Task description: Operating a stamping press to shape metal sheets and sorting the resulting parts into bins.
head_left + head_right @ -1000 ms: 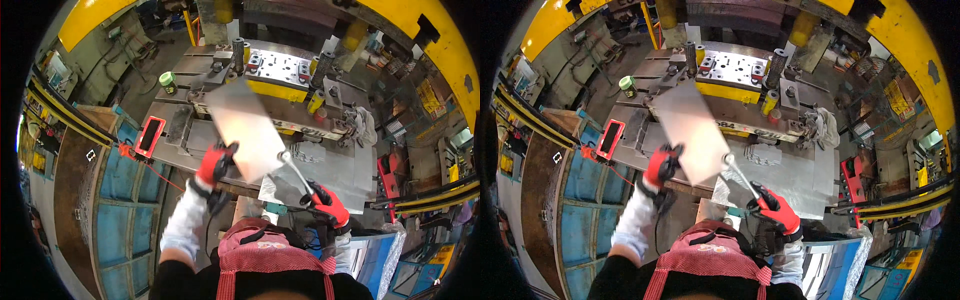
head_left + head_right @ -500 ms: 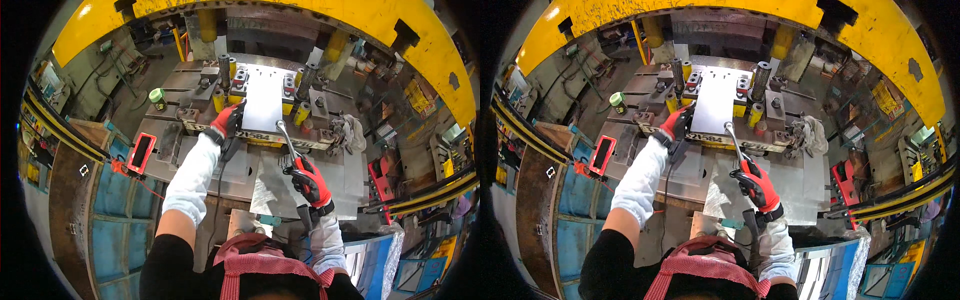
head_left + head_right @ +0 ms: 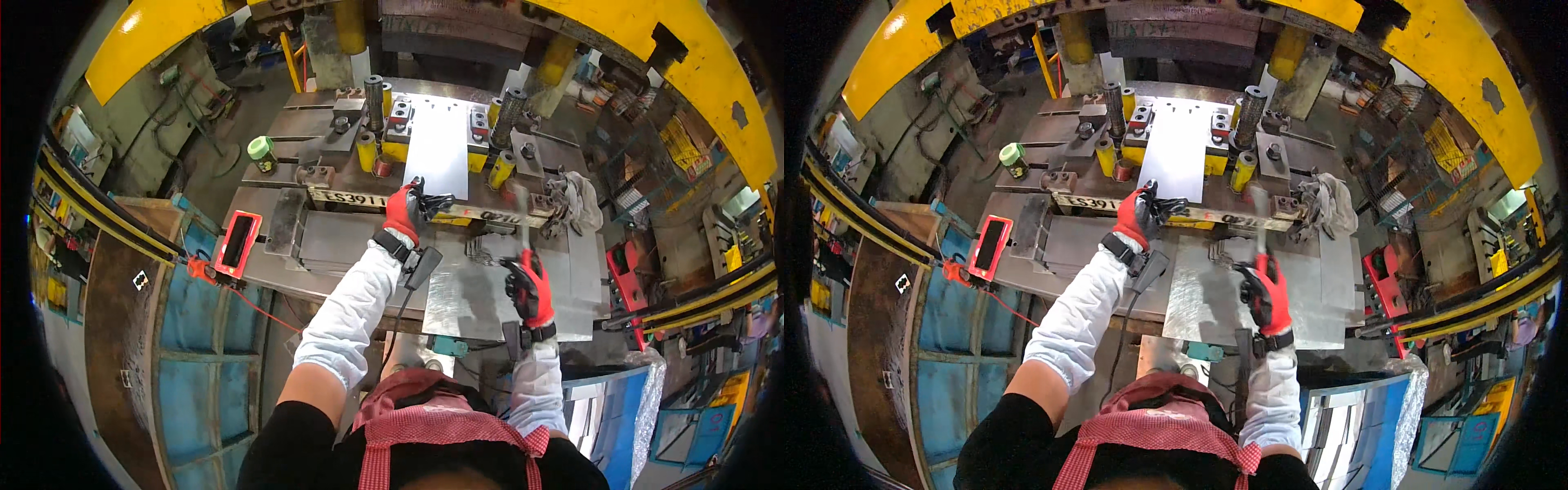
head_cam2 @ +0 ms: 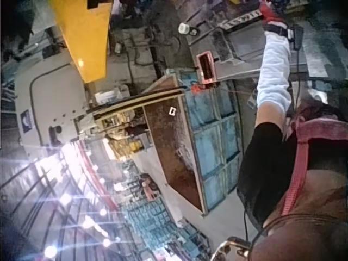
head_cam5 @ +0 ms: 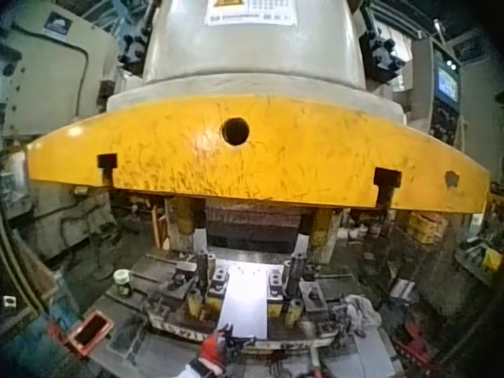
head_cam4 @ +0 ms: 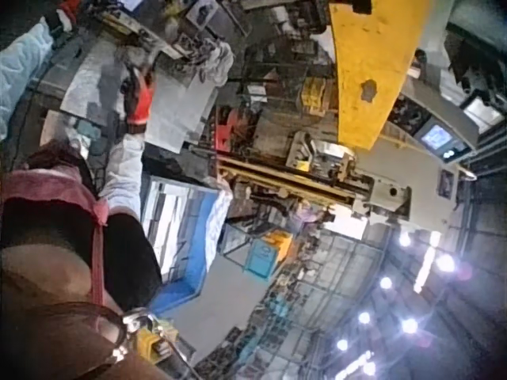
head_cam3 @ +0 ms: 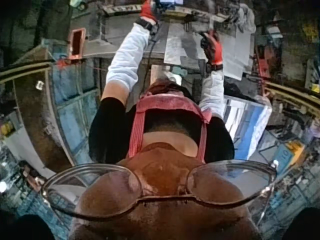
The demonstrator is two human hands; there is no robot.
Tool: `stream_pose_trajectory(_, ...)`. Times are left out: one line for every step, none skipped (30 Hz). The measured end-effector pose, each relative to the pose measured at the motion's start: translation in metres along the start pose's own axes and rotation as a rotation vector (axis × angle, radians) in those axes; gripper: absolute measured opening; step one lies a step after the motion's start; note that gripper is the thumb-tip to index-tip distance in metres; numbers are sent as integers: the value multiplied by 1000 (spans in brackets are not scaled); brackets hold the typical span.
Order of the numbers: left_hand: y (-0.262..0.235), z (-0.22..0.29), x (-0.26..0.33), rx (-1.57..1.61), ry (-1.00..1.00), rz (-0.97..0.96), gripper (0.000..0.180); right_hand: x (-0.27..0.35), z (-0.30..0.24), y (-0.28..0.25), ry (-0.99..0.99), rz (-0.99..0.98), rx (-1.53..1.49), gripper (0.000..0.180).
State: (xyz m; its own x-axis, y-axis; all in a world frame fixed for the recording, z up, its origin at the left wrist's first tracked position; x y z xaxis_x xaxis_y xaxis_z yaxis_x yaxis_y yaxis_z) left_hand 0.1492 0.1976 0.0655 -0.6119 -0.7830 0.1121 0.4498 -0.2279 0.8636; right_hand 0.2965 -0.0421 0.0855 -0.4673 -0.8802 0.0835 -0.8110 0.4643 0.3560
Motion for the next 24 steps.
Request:
stream_pose_trajectory(-2,0,-3,24,-1,8,22,6,15,-32,-65,78,23,31)
stream_pose_trajectory(-5,0,-3,47,-1,20,21,12,32,-64,-124,154,48,41)
stream_pose_trajectory(-3,1,-2,50,-9,19,21,23,45,-94,-139,364,133,47)
stream_pose_trajectory(2,3,1,10,-22,2,21,35,65,-124,-97,383,129,53)
stream_pose_trajectory(15,-4,0,-38,-44,-30,21,45,94,-177,-206,454,194,54)
stream_pose_trajectory(19,-8,0,-34,-52,-42,21,50,114,-209,-315,513,266,56)
stream_pose_trajectory(15,-2,2,-33,11,-20,23,52,113,-202,-317,503,265,56)
stream_pose_trajectory(12,4,5,-33,74,2,24,54,118,-196,-272,488,196,58)
stream_pose_trajectory(11,3,5,20,46,-1,27,56,121,-197,-233,484,129,61)
stream_pose_trajectory(12,3,4,21,45,-9,27,54,121,-198,-241,487,129,61)
stream_pose_trajectory(13,4,2,12,47,-16,28,51,122,-199,-248,488,77,62)
stream_pose_trajectory(12,4,4,1,48,-15,28,51,123,-197,-247,490,23,62)
stream_pose_trajectory(14,5,6,-31,73,-27,28,53,122,-196,-247,493,22,62)
stream_pose_trajectory(14,5,6,-32,71,-28,28,53,122,-195,-231,494,29,63)
stream_pose_trajectory(14,6,6,-37,65,-13,28,53,122,-193,-216,494,37,63)
stream_pose_trajectory(13,6,7,-41,60,2,28,54,121,-190,-216,493,36,63)
stream_pose_trajectory(14,8,7,-42,62,2,28,53,121,-186,-210,476,16,63)
stream_pose_trajectory(13,6,7,-38,58,28,28,54,122,-188,-204,462,1,63)
stream_pose_trajectory(11,5,7,-33,55,55,28,54,122,-191,-205,464,5,63)
stream_pose_trajectory(12,3,6,-29,53,54,28,53,120,-193,-215,478,59,64)
stream_pose_trajectory(14,4,6,-18,60,20,28,55,120,-192,-219,491,109,65)
stream_pose_trajectory(16,3,6,-8,66,-14,27,55,120,-191,-214,492,108,65)
stream_pose_trajectory(16,2,5,-12,65,-2,30,54,119,-191,-225,501,111,65)
stream_pose_trajectory(17,1,5,-15,59,-5,30,54,118,-193,-241,515,111,65)
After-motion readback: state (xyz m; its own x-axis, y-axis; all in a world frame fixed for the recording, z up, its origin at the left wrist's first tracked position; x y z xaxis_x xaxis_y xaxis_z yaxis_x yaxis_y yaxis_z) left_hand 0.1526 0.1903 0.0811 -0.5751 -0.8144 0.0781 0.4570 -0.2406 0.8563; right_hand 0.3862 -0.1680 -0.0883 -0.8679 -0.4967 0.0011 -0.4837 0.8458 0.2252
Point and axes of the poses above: each hand's wrist, its own x-axis away from the middle knuckle, its own y-axis out of the palm, z = x × y, the point moved 7 cm from there along -x, towards the middle knuckle, and after that the axes turned 4 degrees about -z, right-handed, at the moved point
